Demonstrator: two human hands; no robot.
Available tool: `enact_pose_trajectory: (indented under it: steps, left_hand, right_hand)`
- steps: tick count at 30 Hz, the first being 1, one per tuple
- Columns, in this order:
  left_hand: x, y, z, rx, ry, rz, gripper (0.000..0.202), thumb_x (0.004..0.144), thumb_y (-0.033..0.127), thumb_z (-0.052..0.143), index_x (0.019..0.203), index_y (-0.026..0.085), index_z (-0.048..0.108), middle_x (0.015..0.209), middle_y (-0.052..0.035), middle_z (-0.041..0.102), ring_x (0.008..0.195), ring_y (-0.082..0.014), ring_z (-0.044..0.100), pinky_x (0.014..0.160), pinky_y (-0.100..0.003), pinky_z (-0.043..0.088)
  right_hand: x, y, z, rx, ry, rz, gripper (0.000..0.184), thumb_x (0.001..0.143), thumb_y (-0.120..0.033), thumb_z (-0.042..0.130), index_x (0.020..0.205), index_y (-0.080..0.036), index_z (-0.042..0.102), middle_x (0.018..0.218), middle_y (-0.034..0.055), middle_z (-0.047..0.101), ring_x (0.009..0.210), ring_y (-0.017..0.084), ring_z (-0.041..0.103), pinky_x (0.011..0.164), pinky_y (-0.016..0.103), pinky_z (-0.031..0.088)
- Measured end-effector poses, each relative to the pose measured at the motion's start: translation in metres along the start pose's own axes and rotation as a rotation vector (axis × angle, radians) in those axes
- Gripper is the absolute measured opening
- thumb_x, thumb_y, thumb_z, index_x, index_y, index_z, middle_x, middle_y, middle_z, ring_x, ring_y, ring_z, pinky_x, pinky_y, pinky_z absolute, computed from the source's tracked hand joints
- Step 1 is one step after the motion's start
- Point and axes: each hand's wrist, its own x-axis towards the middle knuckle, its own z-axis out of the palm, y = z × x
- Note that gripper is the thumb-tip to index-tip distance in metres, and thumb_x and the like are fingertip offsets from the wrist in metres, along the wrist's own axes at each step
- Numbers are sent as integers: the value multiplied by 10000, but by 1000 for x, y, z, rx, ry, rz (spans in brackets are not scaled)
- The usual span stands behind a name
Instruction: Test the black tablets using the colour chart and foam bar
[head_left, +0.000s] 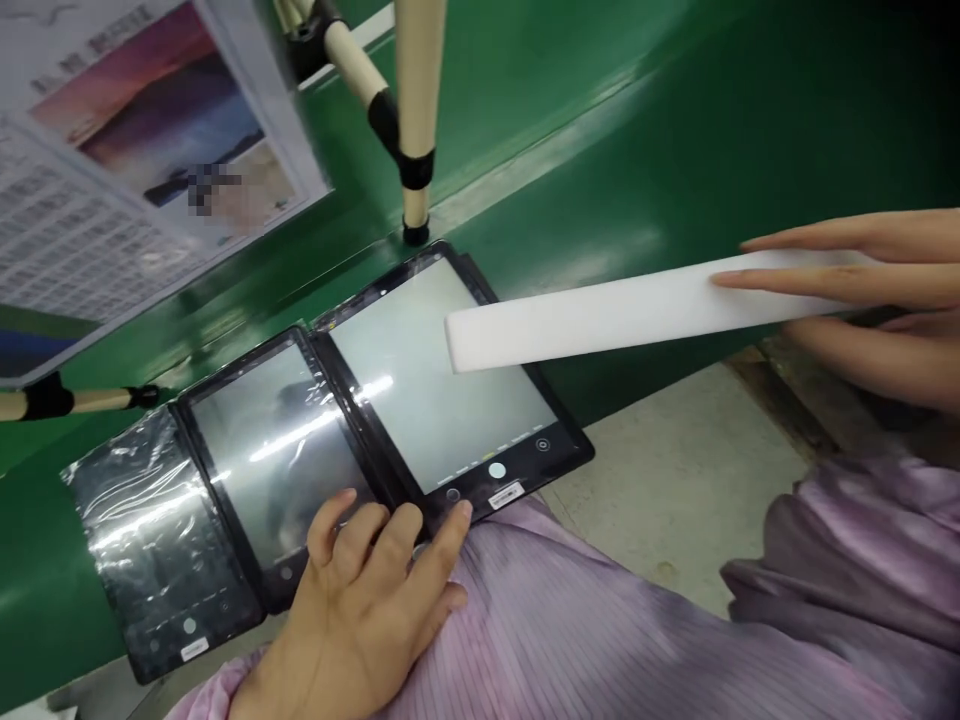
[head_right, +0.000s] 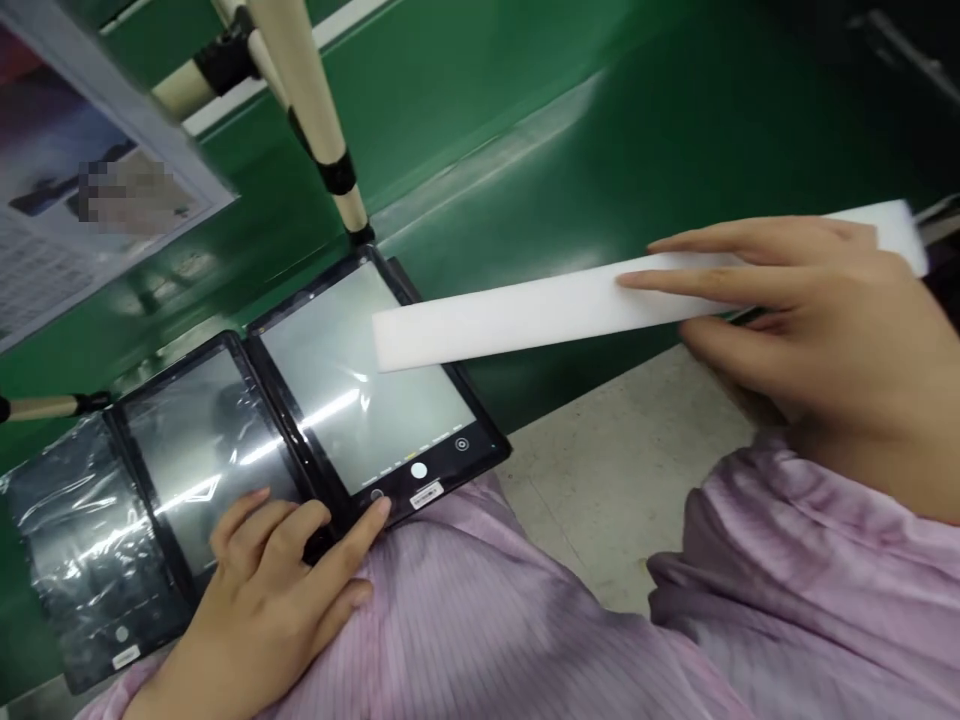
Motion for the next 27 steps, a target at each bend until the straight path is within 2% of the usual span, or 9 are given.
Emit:
enact_pose_trajectory:
  steps: [6, 9, 11, 15, 19, 24, 27]
  left_hand:
    - [25, 8, 16, 33, -28, 44, 353, 1027, 334, 455, 1294, 301, 683, 997, -62, 620, 965, -238, 480, 1069, -423, 269]
    - [29, 12, 21, 81, -44, 70, 363, 1028, 338, 453, 1310, 276, 673, 1021, -69, 623, 974, -240, 486, 1062, -428, 274]
    - [27, 13, 19, 79, -48, 84, 359, 1026, 332, 463, 1325, 295, 660, 995, -54, 612, 966, -230, 489, 1075, -424, 276]
    - [8, 2, 7, 38, -55, 135, 385, 1019, 319, 493, 1387, 334, 604, 958, -26, 562, 938, -199, 503, 1113, -419, 287]
    - [-21, -14, 1, 128, -30, 208, 456, 977, 296, 563, 1432, 329, 565, 952, -37, 517, 937, -207, 511, 1094, -433, 341]
    - [-53, -16, 11, 207, 104, 16, 531, 971, 335, 544, 1493, 403, 472, 921, -49, 498, 902, -233, 507, 988, -466, 459]
    - [-64, -15, 17, 164, 137, -53, 516, 988, 339, 503, 1493, 430, 459, 926, -46, 485, 883, -226, 504, 983, -484, 456]
  right_hand:
    - [-4, -2, -9, -47, 55, 28, 271, 916, -290, 534, 1093, -283, 738, 1239, 68, 680, 1092, 245, 660, 935, 441, 522]
    - [-4, -4, -11, -46, 48, 20, 281, 914, -258, 529, 1090, -260, 748, 1232, 90, 683, 1089, 252, 662, 936, 459, 528]
    - [-4, -4, -11, -25, 51, 17, 294, 912, -241, 523, 1097, -260, 750, 1240, 99, 679, 1101, 254, 656, 944, 466, 526]
    - [-4, 4, -8, -10, 43, -32, 297, 898, -240, 533, 1087, -282, 758, 1228, 103, 686, 1076, 252, 664, 901, 452, 533]
    - [-5, 15, -6, -35, 66, -124, 298, 913, -261, 520, 1092, -251, 757, 1207, 139, 690, 1018, 258, 675, 837, 435, 534]
    - [-4, 20, -5, -27, 43, -75, 304, 895, -279, 532, 1096, -288, 759, 1216, 116, 690, 1000, 243, 673, 844, 428, 527]
    - [-5, 19, -8, -29, 33, -67, 308, 877, -268, 540, 1084, -279, 768, 1195, 120, 695, 994, 247, 675, 850, 432, 522]
